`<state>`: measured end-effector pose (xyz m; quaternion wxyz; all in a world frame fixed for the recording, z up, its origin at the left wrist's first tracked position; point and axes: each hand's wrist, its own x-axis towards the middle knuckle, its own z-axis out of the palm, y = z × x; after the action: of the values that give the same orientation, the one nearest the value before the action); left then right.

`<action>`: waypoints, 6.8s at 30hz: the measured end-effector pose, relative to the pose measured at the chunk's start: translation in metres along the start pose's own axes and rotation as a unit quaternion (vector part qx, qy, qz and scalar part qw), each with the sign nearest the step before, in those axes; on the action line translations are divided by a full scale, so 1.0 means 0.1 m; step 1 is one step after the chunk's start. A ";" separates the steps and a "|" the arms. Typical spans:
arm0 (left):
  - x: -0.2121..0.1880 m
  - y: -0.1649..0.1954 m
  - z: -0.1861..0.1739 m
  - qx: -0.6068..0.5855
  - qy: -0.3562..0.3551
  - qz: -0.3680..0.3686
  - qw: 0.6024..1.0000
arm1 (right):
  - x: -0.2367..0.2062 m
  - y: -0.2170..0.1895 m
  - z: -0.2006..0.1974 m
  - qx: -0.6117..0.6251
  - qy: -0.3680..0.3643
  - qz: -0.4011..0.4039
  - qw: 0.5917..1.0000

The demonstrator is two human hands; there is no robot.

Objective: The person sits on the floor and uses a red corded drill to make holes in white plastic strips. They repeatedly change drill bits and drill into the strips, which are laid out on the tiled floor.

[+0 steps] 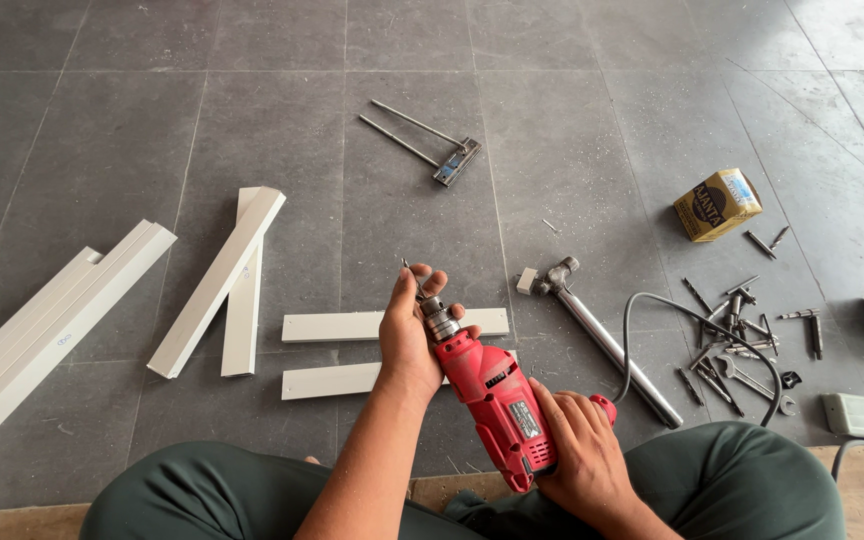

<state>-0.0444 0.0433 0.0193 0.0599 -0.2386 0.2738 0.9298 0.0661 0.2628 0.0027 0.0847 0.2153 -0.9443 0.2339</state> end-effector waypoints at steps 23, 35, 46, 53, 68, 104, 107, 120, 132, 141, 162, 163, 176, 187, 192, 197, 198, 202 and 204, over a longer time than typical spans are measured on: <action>-0.05 0.06 0.07 0.032 -0.022 0.008 0.999 | 0.02 -0.01 -0.06 0.012 0.017 -0.020 1.000; -0.01 0.02 0.04 0.028 -0.023 0.019 0.999 | 0.01 0.01 -0.06 0.009 0.017 -0.016 1.000; 0.29 -0.01 -0.02 0.092 -0.033 0.102 0.990 | 0.00 0.21 -0.31 0.029 0.036 -0.030 0.998; 0.56 -0.18 0.21 0.398 0.097 0.081 0.909 | -0.06 0.49 -0.60 0.097 0.112 0.035 0.988; 1.50 -3.17 2.03 0.587 -0.217 -0.143 0.767 | -0.17 1.80 -1.24 0.311 0.345 0.311 0.829; 1.56 -2.92 1.98 0.410 -0.138 0.133 0.892 | 0.06 2.21 -1.02 0.431 0.395 0.343 0.735; 0.98 -2.50 1.94 0.386 -0.124 0.119 0.907 | 0.05 2.09 -0.96 0.328 0.375 0.384 0.777; -0.32 -1.61 1.80 0.302 -0.201 0.105 0.926 | 0.12 1.44 -0.89 0.439 0.234 0.339 0.799; -0.40 -1.38 1.80 0.293 -0.192 0.081 0.933 | 0.17 1.33 -0.90 0.421 0.180 0.345 0.819; -0.32 -1.49 1.84 0.302 -0.204 0.080 0.928 | 0.18 1.40 -0.90 0.450 0.202 0.337 0.802; 0.51 -2.10 1.48 0.455 -0.004 0.047 0.889 | 0.00 1.54 -1.02 0.487 0.276 0.287 0.778; 0.66 -2.21 1.42 0.481 -0.002 0.015 0.876 | -0.02 1.55 -1.05 0.481 0.274 0.289 0.781; 2.13 -3.93 1.79 0.537 -0.169 -0.197 0.802 | -0.19 2.08 -1.07 0.373 0.277 0.309 0.830; 1.97 -4.41 1.71 0.633 -0.237 -0.098 0.731 | -0.23 2.32 -0.86 0.407 0.246 0.375 0.796; 1.99 -4.51 1.58 0.644 -0.227 -0.076 0.727 | -0.21 2.38 -0.89 0.418 0.223 0.379 0.795; 1.92 -4.52 1.60 0.658 -0.228 -0.055 0.715 | -0.17 2.38 -0.90 0.430 0.202 0.378 0.795; 1.90 -4.52 1.61 0.657 -0.228 -0.051 0.716 | -0.17 2.38 -0.90 0.431 0.199 0.377 0.795; 1.75 -4.53 1.66 0.682 -0.218 0.004 0.698 | -0.19 2.38 -0.90 0.436 0.183 0.379 0.795; 1.68 -4.51 1.69 0.688 -0.223 0.044 0.689 | -0.18 2.37 -0.91 0.440 0.175 0.380 0.795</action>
<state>-0.1525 0.5105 -0.1534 0.2251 0.0960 0.8259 0.5078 -0.0178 0.5021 -0.0180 0.0490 -0.1913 -0.7148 0.6709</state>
